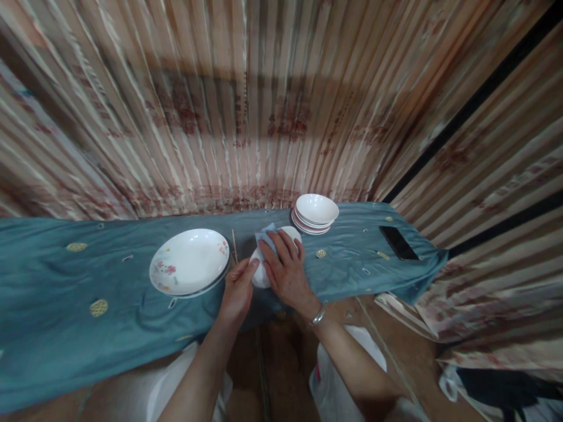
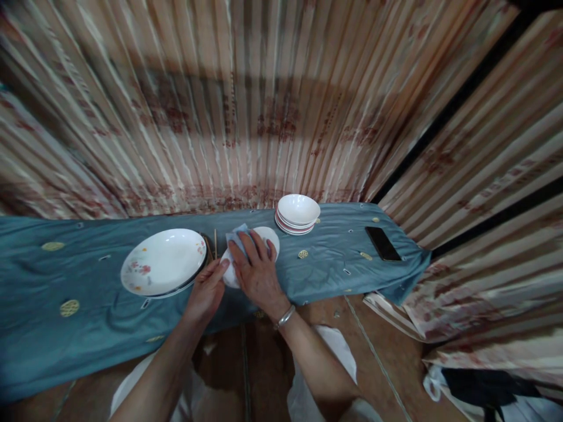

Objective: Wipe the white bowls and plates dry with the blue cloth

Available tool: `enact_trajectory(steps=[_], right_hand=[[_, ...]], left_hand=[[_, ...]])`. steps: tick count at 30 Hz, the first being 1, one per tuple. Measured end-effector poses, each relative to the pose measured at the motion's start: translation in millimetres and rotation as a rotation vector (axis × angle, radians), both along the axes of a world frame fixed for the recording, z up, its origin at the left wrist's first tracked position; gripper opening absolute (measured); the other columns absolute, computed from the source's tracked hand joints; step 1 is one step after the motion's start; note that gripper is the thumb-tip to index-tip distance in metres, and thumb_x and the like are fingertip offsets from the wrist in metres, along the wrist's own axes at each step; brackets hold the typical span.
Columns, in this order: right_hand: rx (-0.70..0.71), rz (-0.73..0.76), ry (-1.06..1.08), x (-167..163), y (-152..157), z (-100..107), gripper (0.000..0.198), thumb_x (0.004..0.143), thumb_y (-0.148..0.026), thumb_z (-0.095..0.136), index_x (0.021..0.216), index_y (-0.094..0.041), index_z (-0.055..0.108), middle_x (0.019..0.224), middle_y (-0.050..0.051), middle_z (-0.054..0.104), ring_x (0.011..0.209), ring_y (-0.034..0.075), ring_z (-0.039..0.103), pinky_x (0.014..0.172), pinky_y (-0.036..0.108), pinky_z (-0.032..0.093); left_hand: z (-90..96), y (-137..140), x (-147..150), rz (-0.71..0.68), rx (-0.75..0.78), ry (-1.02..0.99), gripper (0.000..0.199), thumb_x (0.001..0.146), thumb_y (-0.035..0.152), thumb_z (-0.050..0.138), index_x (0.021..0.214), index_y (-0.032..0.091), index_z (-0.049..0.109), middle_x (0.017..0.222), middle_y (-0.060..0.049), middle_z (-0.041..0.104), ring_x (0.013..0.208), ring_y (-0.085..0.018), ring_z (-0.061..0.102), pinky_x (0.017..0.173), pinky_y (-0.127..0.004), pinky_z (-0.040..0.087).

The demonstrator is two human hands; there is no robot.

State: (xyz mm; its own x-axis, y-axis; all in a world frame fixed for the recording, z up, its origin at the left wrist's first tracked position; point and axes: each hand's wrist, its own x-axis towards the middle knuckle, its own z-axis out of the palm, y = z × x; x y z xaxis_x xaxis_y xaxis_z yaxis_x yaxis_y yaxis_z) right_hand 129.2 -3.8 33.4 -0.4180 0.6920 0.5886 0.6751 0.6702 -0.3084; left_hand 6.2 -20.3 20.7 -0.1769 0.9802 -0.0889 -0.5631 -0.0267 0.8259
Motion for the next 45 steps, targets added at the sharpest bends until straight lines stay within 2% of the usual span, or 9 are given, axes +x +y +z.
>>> enact_trajectory(steps=[6,11,18,24,31,35,39,42,45], right_hand=[[-0.037,-0.090,0.152,8,19,-8,0.049,0.100,-0.027,0.034,0.149,-0.023,0.036,0.156,0.011,0.033,0.149,0.027,0.019,0.120,0.056,0.015],[-0.115,-0.158,0.340,16,34,-32,0.051,0.102,-0.033,0.025,0.152,-0.019,0.029,0.157,0.013,0.031,0.148,0.024,0.021,0.120,0.055,0.021],[-0.282,-0.189,0.608,19,49,-58,0.053,0.103,-0.042,0.024,0.147,-0.017,0.037,0.151,0.015,0.041,0.144,0.022,0.032,0.120,0.051,0.025],[-0.218,-0.162,0.496,15,47,-40,0.052,0.103,-0.040,0.024,0.149,-0.017,0.033,0.156,0.015,0.033,0.149,0.023,0.020,0.120,0.056,0.022],[-0.022,-0.035,0.185,-1,24,-9,0.054,0.101,-0.030,0.032,0.153,-0.021,0.022,0.162,0.012,0.017,0.151,0.025,0.010,0.121,0.054,0.020],[0.072,0.044,0.018,-12,13,-13,0.054,0.099,-0.028,0.038,0.150,-0.013,0.031,0.158,0.016,0.027,0.151,0.029,0.006,0.119,0.055,0.022],[0.102,0.061,-0.084,-15,13,-17,0.050,0.098,-0.027,0.042,0.146,-0.015,0.040,0.156,0.012,0.035,0.151,0.028,0.007,0.120,0.051,0.020],[0.086,0.019,-0.074,-11,20,-13,0.050,0.098,-0.025,0.039,0.147,-0.019,0.039,0.156,0.009,0.036,0.151,0.025,0.011,0.120,0.051,0.017],[0.037,-0.028,0.003,-5,30,-11,0.051,0.099,-0.024,0.034,0.149,-0.020,0.035,0.157,0.009,0.034,0.150,0.024,0.014,0.119,0.051,0.018]], left_hand=[[0.1,1,-3,-0.002,-0.040,-0.037,0.037,0.056,0.047,0.086,0.073,0.018,0.069,0.072,-0.003,0.073,0.086,-0.023,0.068,0.078,-0.033,0.051],[-3.0,1,-7,0.021,-0.084,-0.080,0.038,0.053,0.044,0.088,0.074,0.018,0.069,0.072,-0.003,0.073,0.091,-0.025,0.069,0.082,-0.035,0.051],[-6.5,4,-9,0.043,-0.117,-0.150,0.041,0.051,0.042,0.089,0.076,0.017,0.069,0.071,-0.003,0.074,0.094,-0.027,0.070,0.086,-0.037,0.051],[-5.2,5,-4,0.024,-0.102,-0.132,0.040,0.051,0.045,0.089,0.074,0.017,0.070,0.074,-0.005,0.075,0.095,-0.028,0.070,0.085,-0.038,0.052],[-8.5,9,0,0.011,-0.054,-0.159,0.031,0.059,0.038,0.086,0.077,0.019,0.072,0.077,-0.003,0.075,0.091,-0.023,0.070,0.082,-0.033,0.052],[-15.2,12,-6,0.033,-0.056,-0.177,0.027,0.060,0.035,0.086,0.077,0.018,0.073,0.082,-0.004,0.076,0.087,-0.020,0.069,0.084,-0.031,0.051],[-18.2,16,-11,0.027,-0.049,-0.204,0.025,0.064,0.029,0.083,0.086,0.018,0.075,0.091,-0.005,0.076,0.098,-0.020,0.067,0.093,-0.032,0.048],[-17.5,20,-11,0.019,-0.047,-0.232,0.023,0.064,0.027,0.083,0.082,0.016,0.074,0.088,-0.006,0.076,0.101,-0.023,0.067,0.095,-0.034,0.048],[-15.5,23,-8,-0.007,-0.046,-0.228,0.022,0.069,0.027,0.079,0.087,0.016,0.073,0.095,-0.008,0.076,0.108,-0.025,0.065,0.097,-0.036,0.049]])
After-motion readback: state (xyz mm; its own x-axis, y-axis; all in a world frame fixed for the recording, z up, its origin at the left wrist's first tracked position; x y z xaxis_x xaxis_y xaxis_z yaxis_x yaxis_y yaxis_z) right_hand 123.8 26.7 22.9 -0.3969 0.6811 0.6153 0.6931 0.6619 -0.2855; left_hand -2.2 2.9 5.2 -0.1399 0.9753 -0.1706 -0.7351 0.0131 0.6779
